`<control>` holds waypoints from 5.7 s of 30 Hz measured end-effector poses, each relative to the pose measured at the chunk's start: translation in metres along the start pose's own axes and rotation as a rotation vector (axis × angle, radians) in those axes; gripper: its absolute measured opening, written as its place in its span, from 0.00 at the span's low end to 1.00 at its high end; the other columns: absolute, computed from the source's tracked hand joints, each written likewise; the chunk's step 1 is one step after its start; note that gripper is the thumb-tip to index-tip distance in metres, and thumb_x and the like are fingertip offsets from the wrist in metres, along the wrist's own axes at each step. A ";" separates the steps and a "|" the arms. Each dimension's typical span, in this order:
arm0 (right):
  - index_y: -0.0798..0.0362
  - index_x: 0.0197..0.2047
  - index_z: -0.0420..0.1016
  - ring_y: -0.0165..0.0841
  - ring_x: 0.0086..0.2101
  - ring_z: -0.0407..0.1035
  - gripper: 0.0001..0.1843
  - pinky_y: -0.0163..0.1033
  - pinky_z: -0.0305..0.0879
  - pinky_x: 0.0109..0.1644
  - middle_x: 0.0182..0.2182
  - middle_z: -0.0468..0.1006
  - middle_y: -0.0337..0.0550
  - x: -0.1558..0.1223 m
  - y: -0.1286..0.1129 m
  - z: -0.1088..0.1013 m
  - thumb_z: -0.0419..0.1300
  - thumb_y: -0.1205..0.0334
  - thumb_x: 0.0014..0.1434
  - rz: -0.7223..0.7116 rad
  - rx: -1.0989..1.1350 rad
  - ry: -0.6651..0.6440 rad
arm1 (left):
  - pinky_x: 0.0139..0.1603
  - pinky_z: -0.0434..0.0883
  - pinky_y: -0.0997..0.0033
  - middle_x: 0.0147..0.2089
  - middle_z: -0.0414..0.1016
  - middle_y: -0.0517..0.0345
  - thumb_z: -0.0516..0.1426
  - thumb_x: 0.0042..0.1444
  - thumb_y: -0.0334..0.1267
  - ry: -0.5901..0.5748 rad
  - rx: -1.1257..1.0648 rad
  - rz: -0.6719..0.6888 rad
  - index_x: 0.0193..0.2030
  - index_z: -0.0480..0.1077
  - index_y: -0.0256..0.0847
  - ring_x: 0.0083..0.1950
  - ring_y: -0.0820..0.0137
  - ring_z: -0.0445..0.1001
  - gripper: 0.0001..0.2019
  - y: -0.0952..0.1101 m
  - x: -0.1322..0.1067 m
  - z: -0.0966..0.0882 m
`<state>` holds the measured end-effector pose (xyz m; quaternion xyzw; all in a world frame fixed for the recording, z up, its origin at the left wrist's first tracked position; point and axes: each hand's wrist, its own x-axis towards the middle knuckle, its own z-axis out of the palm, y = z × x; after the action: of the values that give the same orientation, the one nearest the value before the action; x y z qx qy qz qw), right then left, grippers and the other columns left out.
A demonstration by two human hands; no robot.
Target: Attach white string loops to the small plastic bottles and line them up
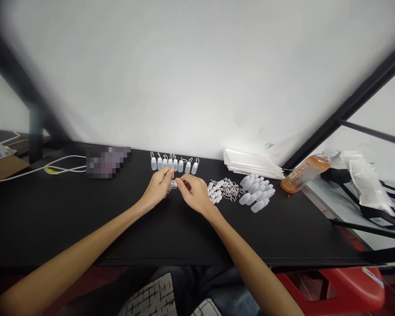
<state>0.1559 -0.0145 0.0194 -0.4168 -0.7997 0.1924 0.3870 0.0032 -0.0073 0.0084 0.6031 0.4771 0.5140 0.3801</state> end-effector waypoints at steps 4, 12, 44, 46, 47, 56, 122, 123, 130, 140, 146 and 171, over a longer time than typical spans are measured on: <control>0.51 0.21 0.58 0.28 0.22 0.57 0.25 0.35 0.54 0.30 0.18 0.64 0.36 0.001 -0.003 -0.001 0.47 0.49 0.68 0.028 0.019 -0.053 | 0.24 0.58 0.75 0.22 0.59 0.64 0.50 0.63 0.44 0.032 0.031 0.049 0.25 0.58 0.41 0.22 0.74 0.60 0.16 0.002 -0.002 0.000; 0.51 0.22 0.58 0.28 0.22 0.56 0.25 0.35 0.53 0.29 0.17 0.61 0.35 0.002 0.001 0.000 0.46 0.48 0.68 0.074 0.049 -0.061 | 0.28 0.56 0.73 0.21 0.60 0.64 0.48 0.65 0.39 0.047 0.181 0.170 0.26 0.58 0.41 0.23 0.73 0.60 0.14 0.006 -0.004 0.000; 0.53 0.37 0.73 0.27 0.21 0.69 0.16 0.33 0.64 0.25 0.28 0.74 0.39 0.001 0.009 0.009 0.55 0.48 0.63 0.166 0.375 -0.036 | 0.17 0.44 0.83 0.25 0.57 0.67 0.62 0.51 0.51 -0.151 -0.756 -0.345 0.35 0.65 0.38 0.18 0.84 0.48 0.18 0.017 0.005 -0.009; 0.53 0.38 0.74 0.27 0.22 0.70 0.14 0.33 0.65 0.25 0.29 0.74 0.40 0.000 0.008 0.010 0.57 0.50 0.62 0.168 0.392 -0.061 | 0.16 0.44 0.83 0.25 0.57 0.68 0.63 0.50 0.51 -0.136 -0.768 -0.352 0.34 0.65 0.38 0.18 0.84 0.48 0.18 0.016 0.006 -0.008; 0.53 0.38 0.74 0.27 0.22 0.70 0.14 0.33 0.66 0.25 0.29 0.75 0.40 0.000 0.007 0.011 0.58 0.51 0.62 0.168 0.403 -0.070 | 0.16 0.44 0.83 0.24 0.56 0.68 0.63 0.50 0.51 -0.127 -0.766 -0.349 0.34 0.65 0.38 0.18 0.84 0.48 0.18 0.016 0.006 -0.008; 0.54 0.37 0.74 0.27 0.21 0.68 0.13 0.33 0.64 0.24 0.22 0.73 0.37 0.002 0.004 0.013 0.61 0.52 0.59 0.214 0.517 -0.033 | 0.17 0.47 0.84 0.24 0.56 0.68 0.61 0.54 0.50 -0.147 -0.760 -0.297 0.33 0.64 0.38 0.18 0.84 0.50 0.17 0.019 0.001 -0.005; 0.54 0.36 0.76 0.32 0.32 0.74 0.16 0.41 0.77 0.34 0.29 0.76 0.40 0.010 0.002 -0.018 0.68 0.50 0.53 0.220 0.826 0.075 | 0.18 0.55 0.78 0.23 0.63 0.63 0.60 0.55 0.44 -0.157 -0.322 -0.052 0.36 0.75 0.37 0.20 0.79 0.58 0.11 0.011 -0.003 -0.001; 0.54 0.36 0.76 0.33 0.32 0.74 0.16 0.41 0.77 0.34 0.29 0.76 0.41 0.010 0.002 -0.018 0.68 0.50 0.53 0.223 0.825 0.075 | 0.18 0.55 0.78 0.23 0.63 0.63 0.60 0.55 0.44 -0.157 -0.319 -0.052 0.36 0.75 0.37 0.20 0.79 0.58 0.11 0.011 -0.003 -0.001; 0.54 0.35 0.76 0.32 0.31 0.74 0.14 0.42 0.78 0.36 0.28 0.76 0.40 0.011 0.005 -0.014 0.68 0.52 0.52 0.217 0.855 0.074 | 0.21 0.56 0.77 0.25 0.67 0.62 0.59 0.56 0.44 -0.145 -0.197 -0.017 0.37 0.76 0.38 0.21 0.78 0.59 0.12 0.010 -0.003 -0.003; 0.55 0.33 0.77 0.33 0.31 0.75 0.16 0.42 0.79 0.37 0.27 0.77 0.40 0.011 0.009 -0.009 0.69 0.50 0.51 0.228 0.801 0.064 | 0.25 0.60 0.77 0.34 0.76 0.56 0.57 0.58 0.44 -0.130 0.012 0.043 0.36 0.76 0.38 0.28 0.74 0.67 0.12 0.011 -0.005 -0.006; 0.55 0.33 0.78 0.32 0.28 0.75 0.17 0.44 0.78 0.39 0.27 0.78 0.40 0.010 0.012 -0.005 0.70 0.49 0.49 0.237 0.808 0.073 | 0.27 0.62 0.76 0.34 0.77 0.55 0.58 0.56 0.44 -0.123 0.010 0.040 0.36 0.76 0.38 0.30 0.72 0.69 0.12 0.009 -0.004 -0.006; 0.52 0.38 0.79 0.35 0.33 0.75 0.09 0.38 0.74 0.31 0.35 0.77 0.45 0.007 0.016 -0.015 0.62 0.55 0.59 0.052 0.345 0.254 | 0.17 0.67 0.80 0.36 0.73 0.53 0.54 0.61 0.48 -0.333 -0.088 0.028 0.59 0.68 0.38 0.29 0.72 0.72 0.23 0.005 -0.003 -0.001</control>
<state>0.1730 0.0004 0.0224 -0.3856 -0.6886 0.2821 0.5454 0.0029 -0.0118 0.0123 0.6692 0.3762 0.4327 0.4727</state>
